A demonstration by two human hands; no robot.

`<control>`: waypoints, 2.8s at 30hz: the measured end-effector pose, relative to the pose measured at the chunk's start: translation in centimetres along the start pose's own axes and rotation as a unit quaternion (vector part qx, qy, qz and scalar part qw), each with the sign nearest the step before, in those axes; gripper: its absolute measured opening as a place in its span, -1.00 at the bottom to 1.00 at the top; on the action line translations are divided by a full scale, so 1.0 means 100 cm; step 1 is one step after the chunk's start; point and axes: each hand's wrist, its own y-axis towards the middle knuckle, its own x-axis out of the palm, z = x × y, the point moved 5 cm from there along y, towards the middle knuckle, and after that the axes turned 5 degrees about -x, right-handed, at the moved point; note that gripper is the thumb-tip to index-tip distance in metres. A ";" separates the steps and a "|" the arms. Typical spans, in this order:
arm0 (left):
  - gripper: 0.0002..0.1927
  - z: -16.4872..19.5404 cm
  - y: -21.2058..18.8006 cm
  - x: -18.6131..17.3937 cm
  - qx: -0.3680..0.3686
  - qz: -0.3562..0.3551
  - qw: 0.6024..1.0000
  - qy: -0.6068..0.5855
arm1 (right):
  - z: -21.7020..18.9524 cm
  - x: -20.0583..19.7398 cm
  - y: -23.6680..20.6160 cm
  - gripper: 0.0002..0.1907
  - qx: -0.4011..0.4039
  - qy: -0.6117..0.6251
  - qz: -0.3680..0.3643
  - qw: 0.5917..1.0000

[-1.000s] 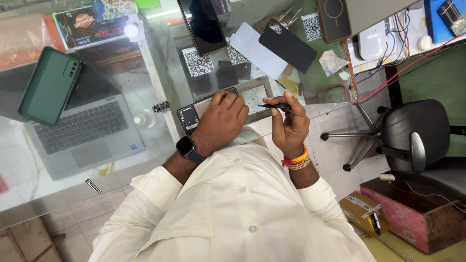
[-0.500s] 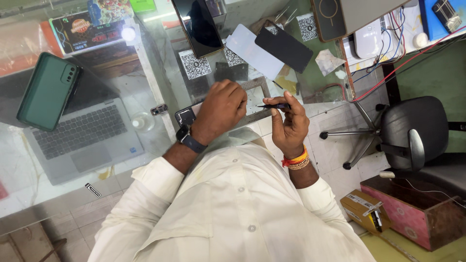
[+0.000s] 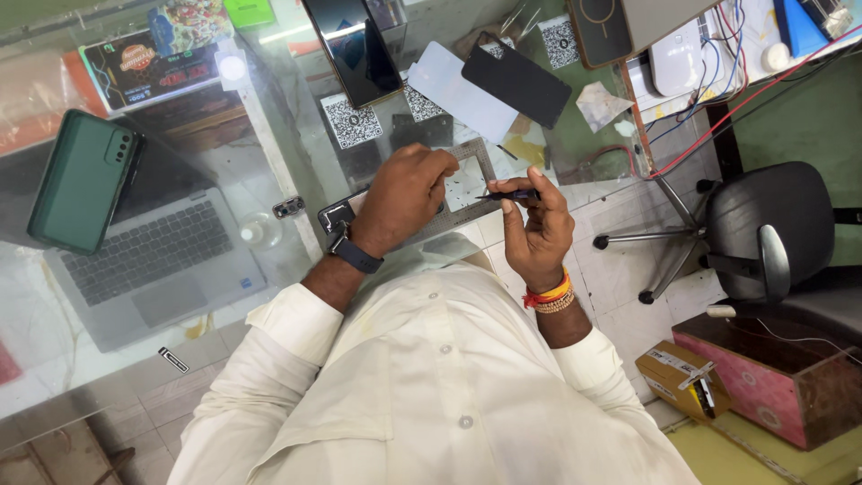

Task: The person uses a screwdriver to remove screws from a disassembled smartphone placed on a glass counter. They then pick up a second smartphone, inspect its edges, and place it back on the counter. The person continues to remove screws from the first phone and sets the screwdriver down.

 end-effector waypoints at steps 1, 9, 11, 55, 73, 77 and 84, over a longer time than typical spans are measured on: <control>-0.81 0.002 -0.002 -0.004 0.001 0.007 1.000 0.004 | 0.000 0.002 0.000 -0.43 0.003 0.014 -0.002 1.000; -0.88 0.019 -0.050 -0.039 0.062 -0.010 0.991 0.121 | -0.011 0.030 0.002 -0.37 -0.058 -0.007 -0.077 0.995; -0.86 0.023 -0.064 -0.037 0.074 -0.013 0.980 0.183 | -0.014 0.034 0.004 -0.37 -0.073 -0.029 -0.093 0.993; -0.76 0.006 -0.083 -0.056 0.023 0.036 0.976 0.215 | -0.020 0.042 0.032 -0.59 -0.105 -0.010 -0.180 0.978; -0.87 -0.033 -0.141 -0.123 -0.074 0.248 0.931 0.256 | -0.027 0.053 0.040 -0.61 -0.057 0.021 -0.209 0.976; -0.87 -0.033 -0.142 -0.128 -0.074 0.236 0.932 0.263 | -0.026 0.052 0.042 -0.56 -0.093 -0.044 -0.209 0.973; -0.84 -0.018 -0.127 -0.112 -0.057 0.198 0.953 0.220 | -0.030 0.052 0.040 -0.53 -0.088 0.008 -0.211 0.973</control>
